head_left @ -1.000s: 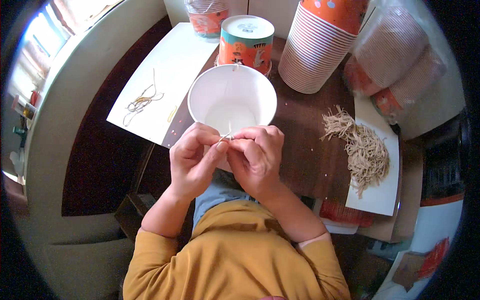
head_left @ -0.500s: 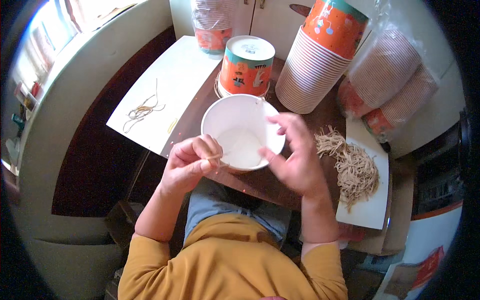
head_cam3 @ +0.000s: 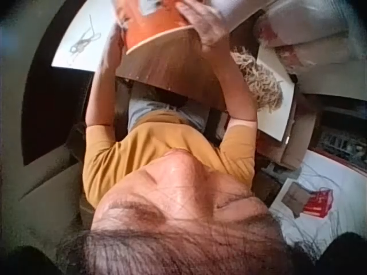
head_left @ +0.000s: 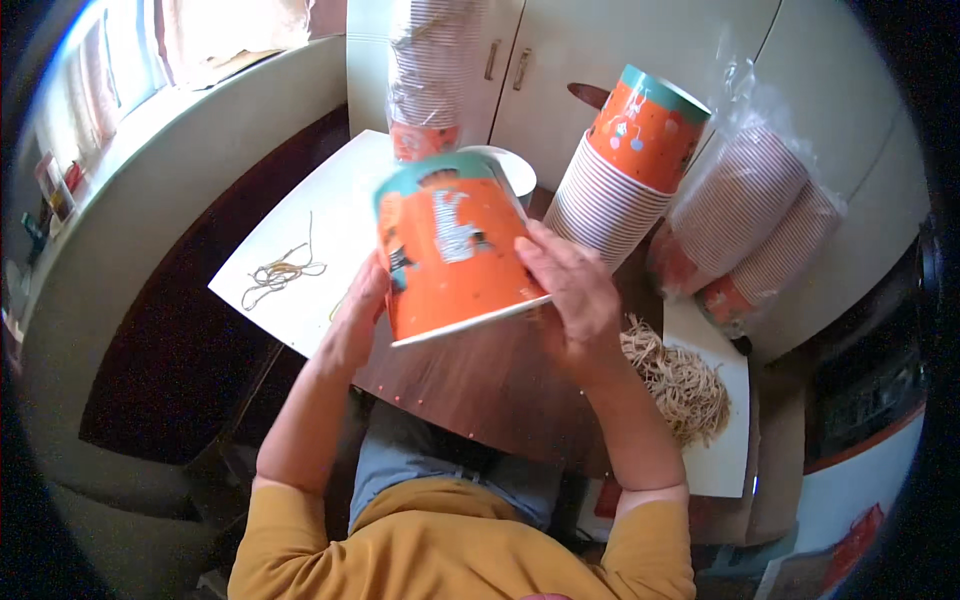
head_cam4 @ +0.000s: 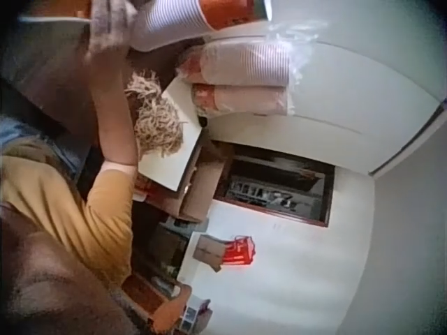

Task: Attaching string handles to decorative paper buckets.

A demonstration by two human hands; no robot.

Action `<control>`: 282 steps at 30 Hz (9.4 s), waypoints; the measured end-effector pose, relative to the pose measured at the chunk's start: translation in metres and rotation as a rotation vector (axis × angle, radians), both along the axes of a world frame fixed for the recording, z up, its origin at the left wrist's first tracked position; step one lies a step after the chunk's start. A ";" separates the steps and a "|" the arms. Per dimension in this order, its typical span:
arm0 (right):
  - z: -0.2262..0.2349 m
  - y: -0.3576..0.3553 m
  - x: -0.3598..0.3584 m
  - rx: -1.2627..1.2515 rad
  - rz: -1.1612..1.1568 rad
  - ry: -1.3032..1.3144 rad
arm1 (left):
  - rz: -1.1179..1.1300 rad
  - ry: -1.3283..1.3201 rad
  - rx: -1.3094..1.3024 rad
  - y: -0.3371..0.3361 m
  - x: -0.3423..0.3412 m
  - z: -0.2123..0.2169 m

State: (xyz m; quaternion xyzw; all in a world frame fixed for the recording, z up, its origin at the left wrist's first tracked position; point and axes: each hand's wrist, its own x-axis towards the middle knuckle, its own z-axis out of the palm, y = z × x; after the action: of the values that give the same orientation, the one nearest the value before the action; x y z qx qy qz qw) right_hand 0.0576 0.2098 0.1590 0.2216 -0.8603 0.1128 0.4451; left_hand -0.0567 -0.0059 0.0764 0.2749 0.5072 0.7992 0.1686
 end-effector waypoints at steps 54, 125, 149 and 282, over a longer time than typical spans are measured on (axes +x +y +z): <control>0.271 0.123 0.010 0.146 -0.640 0.572 | 0.257 0.868 -0.167 0.136 -0.002 0.039; 0.051 0.067 0.033 -0.712 -0.052 -0.837 | -0.193 0.431 -0.290 0.103 0.053 0.078; -0.010 0.063 0.032 -0.278 -0.260 -0.869 | -0.075 1.177 -0.461 0.113 -0.037 0.047; -0.008 -0.001 0.081 0.120 -0.354 -0.806 | -0.367 -0.212 -0.018 0.029 0.052 0.002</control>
State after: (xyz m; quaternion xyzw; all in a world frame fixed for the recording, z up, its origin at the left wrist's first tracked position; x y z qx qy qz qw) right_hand 0.1383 0.2085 0.1507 0.0345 -0.9948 0.0621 0.0732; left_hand -0.0050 0.0231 0.0786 0.2755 0.4352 0.7751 0.3660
